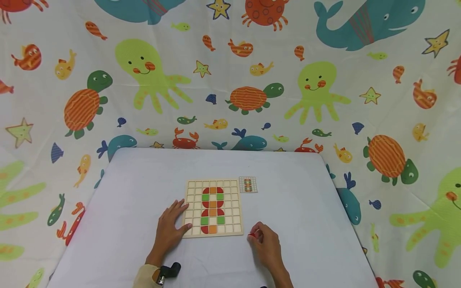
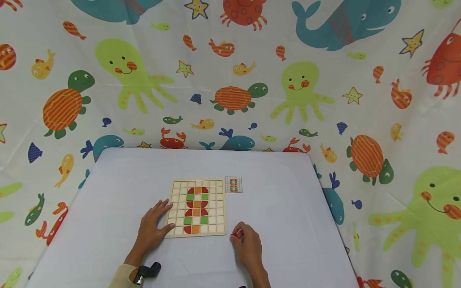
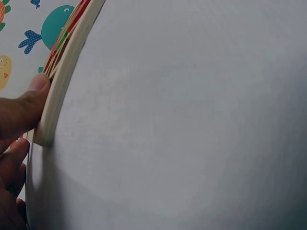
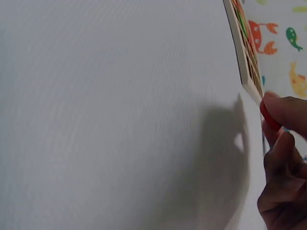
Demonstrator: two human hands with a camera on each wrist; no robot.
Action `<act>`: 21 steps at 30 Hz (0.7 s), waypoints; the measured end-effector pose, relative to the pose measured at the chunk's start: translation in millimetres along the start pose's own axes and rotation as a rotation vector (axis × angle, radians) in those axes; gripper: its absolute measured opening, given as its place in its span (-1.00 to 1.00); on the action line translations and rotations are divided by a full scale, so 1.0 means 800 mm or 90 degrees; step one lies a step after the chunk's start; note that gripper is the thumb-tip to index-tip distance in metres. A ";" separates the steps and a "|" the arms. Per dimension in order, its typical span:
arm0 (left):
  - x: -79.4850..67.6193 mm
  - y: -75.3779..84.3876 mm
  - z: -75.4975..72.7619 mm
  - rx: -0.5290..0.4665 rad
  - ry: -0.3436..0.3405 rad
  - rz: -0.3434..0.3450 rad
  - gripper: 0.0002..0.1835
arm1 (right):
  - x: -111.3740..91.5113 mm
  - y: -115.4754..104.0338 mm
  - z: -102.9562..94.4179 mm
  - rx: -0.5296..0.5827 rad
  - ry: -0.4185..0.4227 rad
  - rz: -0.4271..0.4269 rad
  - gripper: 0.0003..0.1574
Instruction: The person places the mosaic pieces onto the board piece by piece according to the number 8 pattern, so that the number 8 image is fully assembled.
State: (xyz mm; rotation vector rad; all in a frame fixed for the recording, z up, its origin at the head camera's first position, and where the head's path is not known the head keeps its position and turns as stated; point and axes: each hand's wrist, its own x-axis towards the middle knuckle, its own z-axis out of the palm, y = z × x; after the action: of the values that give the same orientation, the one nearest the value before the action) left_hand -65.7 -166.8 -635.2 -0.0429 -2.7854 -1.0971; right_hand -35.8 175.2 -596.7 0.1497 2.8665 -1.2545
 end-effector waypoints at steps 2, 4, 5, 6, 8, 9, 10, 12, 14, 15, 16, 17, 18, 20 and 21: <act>0.000 0.000 0.001 0.000 0.000 0.000 -0.21 | 0.001 -0.001 0.004 0.009 0.006 -0.026 -0.64; 0.000 0.000 0.001 0.001 0.000 0.000 -0.21 | 0.001 -0.002 0.007 0.016 0.010 -0.045 -0.64; 0.000 0.000 0.002 0.002 0.001 0.002 -0.21 | 0.001 -0.003 0.008 0.021 0.010 -0.048 -0.64; 0.000 0.000 0.002 0.002 0.002 0.002 -0.21 | 0.001 -0.004 0.008 0.025 0.010 -0.046 -0.65; 0.000 0.000 0.002 0.001 0.003 0.003 -0.21 | 0.001 -0.006 0.009 0.033 0.007 -0.038 -0.66; 0.000 0.000 0.003 0.001 0.002 0.003 -0.21 | 0.001 -0.007 0.009 0.038 0.008 -0.033 -0.67; 0.000 0.000 0.003 0.002 0.002 0.003 -0.21 | 0.001 -0.008 0.010 0.041 0.008 -0.027 -0.68; 0.000 -0.001 0.003 0.002 0.001 0.001 -0.21 | 0.001 -0.009 0.011 0.046 0.011 -0.015 -0.70; 0.000 -0.001 0.003 0.004 -0.001 0.000 -0.21 | 0.001 -0.008 0.012 0.053 0.017 -0.011 -0.71; 0.000 -0.002 0.003 0.004 -0.001 -0.001 -0.21 | 0.001 -0.008 0.013 0.054 0.020 -0.013 -0.72; 0.001 -0.002 0.003 0.003 -0.001 -0.001 -0.21 | 0.000 -0.008 0.014 0.055 0.022 -0.014 -0.72; 0.001 -0.002 0.003 0.002 -0.001 -0.002 -0.21 | 0.000 -0.008 0.015 0.058 0.026 -0.015 -0.71; 0.001 -0.002 0.003 0.002 0.000 -0.001 -0.21 | 0.000 -0.007 0.015 0.059 0.028 -0.015 -0.71; 0.001 -0.002 0.002 0.000 0.002 0.001 -0.21 | 0.000 -0.006 0.016 0.063 0.031 -0.010 -0.70; 0.001 -0.002 0.002 -0.001 0.004 0.003 -0.21 | 0.000 -0.006 0.017 0.062 0.032 -0.006 -0.69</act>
State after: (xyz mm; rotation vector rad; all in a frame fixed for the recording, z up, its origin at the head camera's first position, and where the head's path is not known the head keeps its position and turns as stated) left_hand -66.7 -166.9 -637.4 -0.0460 -2.7786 -1.0958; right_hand -36.4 162.3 -602.2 0.1706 2.8509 -1.4135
